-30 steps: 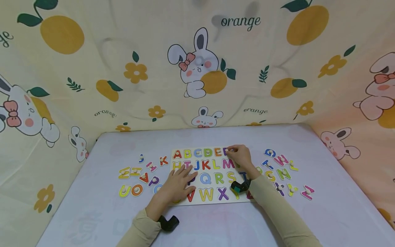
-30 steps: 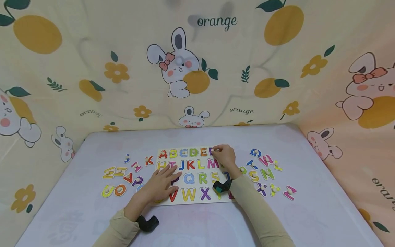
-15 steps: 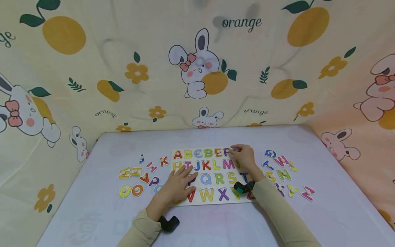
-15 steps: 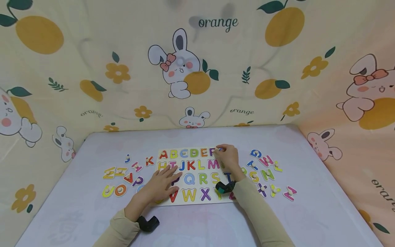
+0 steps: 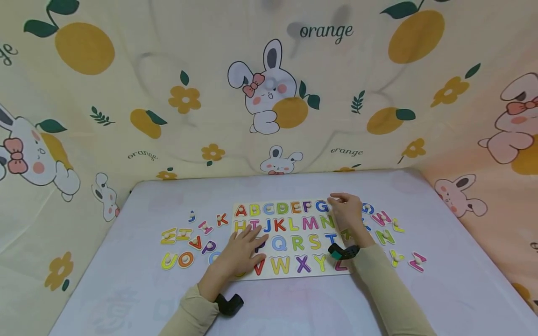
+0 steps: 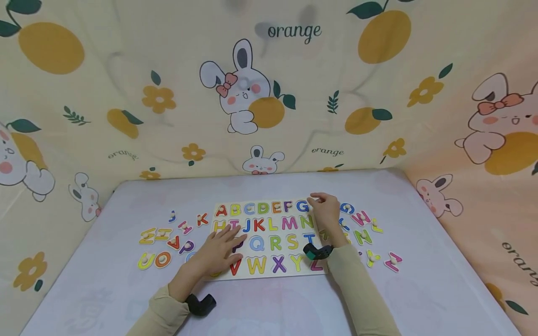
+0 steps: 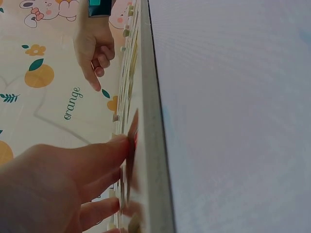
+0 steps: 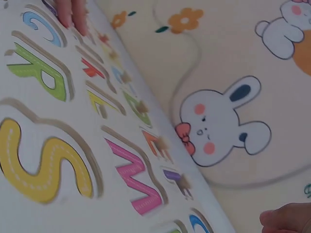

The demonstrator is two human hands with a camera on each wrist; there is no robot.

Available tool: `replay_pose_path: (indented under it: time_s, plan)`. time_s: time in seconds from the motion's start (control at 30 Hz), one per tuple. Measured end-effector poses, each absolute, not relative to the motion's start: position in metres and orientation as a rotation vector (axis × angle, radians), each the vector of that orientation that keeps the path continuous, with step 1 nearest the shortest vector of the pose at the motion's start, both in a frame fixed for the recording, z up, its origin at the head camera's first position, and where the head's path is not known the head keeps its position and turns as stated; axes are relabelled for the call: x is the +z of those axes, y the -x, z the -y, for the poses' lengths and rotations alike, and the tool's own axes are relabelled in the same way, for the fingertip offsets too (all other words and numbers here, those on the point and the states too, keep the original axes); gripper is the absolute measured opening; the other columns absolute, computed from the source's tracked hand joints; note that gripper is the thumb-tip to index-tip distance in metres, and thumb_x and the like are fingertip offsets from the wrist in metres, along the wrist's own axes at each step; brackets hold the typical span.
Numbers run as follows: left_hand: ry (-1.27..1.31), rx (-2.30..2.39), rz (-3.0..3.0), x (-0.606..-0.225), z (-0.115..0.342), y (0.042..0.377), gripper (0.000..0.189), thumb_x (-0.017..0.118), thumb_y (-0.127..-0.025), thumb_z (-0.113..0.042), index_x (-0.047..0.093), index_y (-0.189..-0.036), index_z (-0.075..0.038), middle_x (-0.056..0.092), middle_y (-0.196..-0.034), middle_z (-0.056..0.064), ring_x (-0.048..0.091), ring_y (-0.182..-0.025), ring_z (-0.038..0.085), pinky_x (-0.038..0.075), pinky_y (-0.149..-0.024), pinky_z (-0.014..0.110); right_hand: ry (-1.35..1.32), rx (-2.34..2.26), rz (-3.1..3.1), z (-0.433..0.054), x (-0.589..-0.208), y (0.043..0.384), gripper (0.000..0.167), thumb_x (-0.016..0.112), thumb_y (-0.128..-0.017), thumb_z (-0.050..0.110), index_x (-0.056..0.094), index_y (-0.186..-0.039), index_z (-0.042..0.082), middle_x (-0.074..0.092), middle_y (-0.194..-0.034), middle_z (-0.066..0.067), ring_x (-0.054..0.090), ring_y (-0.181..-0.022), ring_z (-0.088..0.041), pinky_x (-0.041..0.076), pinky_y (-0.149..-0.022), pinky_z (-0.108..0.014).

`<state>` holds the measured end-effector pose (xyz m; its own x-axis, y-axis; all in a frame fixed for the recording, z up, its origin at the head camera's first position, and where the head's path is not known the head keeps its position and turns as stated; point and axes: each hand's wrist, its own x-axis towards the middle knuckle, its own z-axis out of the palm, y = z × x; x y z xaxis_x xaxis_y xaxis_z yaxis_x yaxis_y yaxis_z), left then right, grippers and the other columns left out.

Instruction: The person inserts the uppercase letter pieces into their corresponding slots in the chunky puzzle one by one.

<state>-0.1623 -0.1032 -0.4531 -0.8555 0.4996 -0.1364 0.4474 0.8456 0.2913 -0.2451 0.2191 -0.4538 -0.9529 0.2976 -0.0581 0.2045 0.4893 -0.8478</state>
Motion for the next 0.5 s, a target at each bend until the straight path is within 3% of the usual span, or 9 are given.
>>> replay_pose_path:
  time_s: [0.27,0.5]
  plan:
    - [-0.723,0.365,-2.811,-0.453,0.103,0.162,0.058,0.055,-0.093,-0.045,0.043,-0.146,-0.026,0.029,-0.161,0.004,0.02,-0.151,0.033,0.022,-0.117,0.064,0.605,1.462,2.538,-0.236,-0.452,0.241,0.035,0.063,-0.092,0.026,0.067,-0.121,0.007,0.053,-0.081,0.001,0.044,-0.078,-0.013,0.036,-0.057,-0.019]
    - [-0.724,0.352,-2.823,-0.454,0.102,0.163,0.058,0.055,-0.093,-0.046,0.044,-0.146,-0.026,0.03,-0.16,0.003,0.021,-0.151,0.033,0.023,-0.117,0.064,0.719,1.407,2.446,-0.257,-0.453,0.24,0.033,0.067,-0.089,0.024,0.07,-0.115,0.005,0.048,-0.063,0.017,0.042,-0.06,-0.003,0.034,-0.054,-0.019]
